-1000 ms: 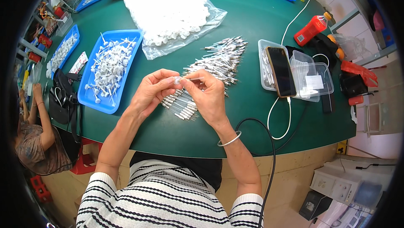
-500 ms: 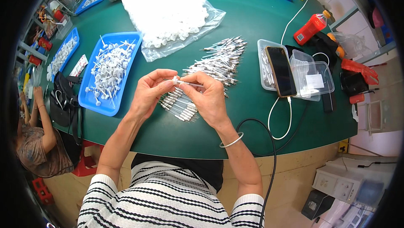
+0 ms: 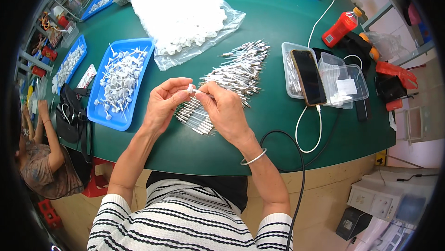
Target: The person repeatedly picks small white plastic caps and metal rods from a green table, fits the caps onto the rods, and places the assembled units into a blue tray. The process is continuous and repetitive, with other workers visible in the background performing similar tasks.
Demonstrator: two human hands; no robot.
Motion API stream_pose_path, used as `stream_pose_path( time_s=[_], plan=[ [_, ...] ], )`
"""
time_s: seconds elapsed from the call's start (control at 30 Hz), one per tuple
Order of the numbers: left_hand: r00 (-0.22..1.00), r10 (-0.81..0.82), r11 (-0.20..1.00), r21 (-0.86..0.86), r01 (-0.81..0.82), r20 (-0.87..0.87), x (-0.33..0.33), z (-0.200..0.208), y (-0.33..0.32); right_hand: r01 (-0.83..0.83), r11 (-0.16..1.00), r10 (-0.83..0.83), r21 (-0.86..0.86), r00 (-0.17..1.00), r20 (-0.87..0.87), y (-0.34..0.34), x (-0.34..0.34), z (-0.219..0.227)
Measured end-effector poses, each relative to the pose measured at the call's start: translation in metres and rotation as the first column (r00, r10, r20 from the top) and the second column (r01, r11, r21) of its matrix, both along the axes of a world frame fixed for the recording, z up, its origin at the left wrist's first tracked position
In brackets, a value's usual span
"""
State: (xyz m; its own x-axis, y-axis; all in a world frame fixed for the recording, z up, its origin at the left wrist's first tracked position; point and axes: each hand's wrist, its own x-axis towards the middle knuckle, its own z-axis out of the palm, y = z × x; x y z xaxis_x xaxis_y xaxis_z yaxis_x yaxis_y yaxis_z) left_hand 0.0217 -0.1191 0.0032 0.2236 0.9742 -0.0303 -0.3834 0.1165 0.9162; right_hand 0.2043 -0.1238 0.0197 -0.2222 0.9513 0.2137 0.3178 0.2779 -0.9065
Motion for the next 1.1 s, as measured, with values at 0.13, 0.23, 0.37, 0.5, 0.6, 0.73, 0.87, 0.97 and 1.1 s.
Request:
stream_pose_path(
  time_s=[0.13, 0.23, 0.37, 0.5, 0.6, 0.73, 0.87, 0.97, 1.1],
  plan=[
    [1.0, -0.013, 1.0, 0.005, 0.014, -0.012, 0.0, -0.005, 0.001, 0.007, 0.999, -0.007, 0.037, 1.0, -0.012, -0.001, 0.0, -0.002],
    [1.0, -0.012, 1.0, 0.006, 0.012, -0.022, -0.002, -0.005, 0.001, 0.007, 0.998, -0.004, 0.06, 0.999, -0.05, -0.001, -0.002, -0.004],
    [1.0, -0.028, 1.0, 0.006, 0.028, 0.001, -0.001, -0.004, 0.001, -0.02, 0.999, 0.016, -0.027, 0.991, -0.135, -0.001, -0.001, -0.008],
    [0.998, -0.052, 0.999, 0.008, 0.052, 0.024, -0.002, -0.003, 0.0, -0.06, 0.996, 0.048, -0.058, 0.98, -0.191, -0.001, -0.001, -0.01],
    [0.999, -0.044, 0.999, 0.014, 0.044, 0.027, -0.001, -0.003, -0.001, -0.023, 1.0, 0.022, -0.006, 0.988, -0.156, -0.002, -0.003, -0.009],
    [1.0, -0.022, 0.999, 0.044, 0.022, 0.018, 0.001, -0.004, -0.004, 0.069, 0.983, -0.058, 0.17, 0.996, -0.067, -0.004, -0.01, -0.012],
    [1.0, 0.002, 0.994, 0.108, -0.004, 0.022, 0.003, 0.007, -0.008, 0.04, 0.996, -0.024, 0.078, 0.979, -0.203, -0.006, -0.01, -0.012],
    [0.999, 0.04, 0.977, 0.207, -0.042, 0.009, 0.004, 0.015, -0.011, -0.069, 0.996, 0.082, 0.048, 0.927, -0.366, -0.001, -0.007, -0.012],
    [0.996, 0.061, 0.934, 0.356, -0.033, -0.067, 0.001, 0.006, -0.008, -0.211, 0.974, 0.15, -0.081, 0.872, -0.465, 0.001, -0.001, -0.013]
  ],
)
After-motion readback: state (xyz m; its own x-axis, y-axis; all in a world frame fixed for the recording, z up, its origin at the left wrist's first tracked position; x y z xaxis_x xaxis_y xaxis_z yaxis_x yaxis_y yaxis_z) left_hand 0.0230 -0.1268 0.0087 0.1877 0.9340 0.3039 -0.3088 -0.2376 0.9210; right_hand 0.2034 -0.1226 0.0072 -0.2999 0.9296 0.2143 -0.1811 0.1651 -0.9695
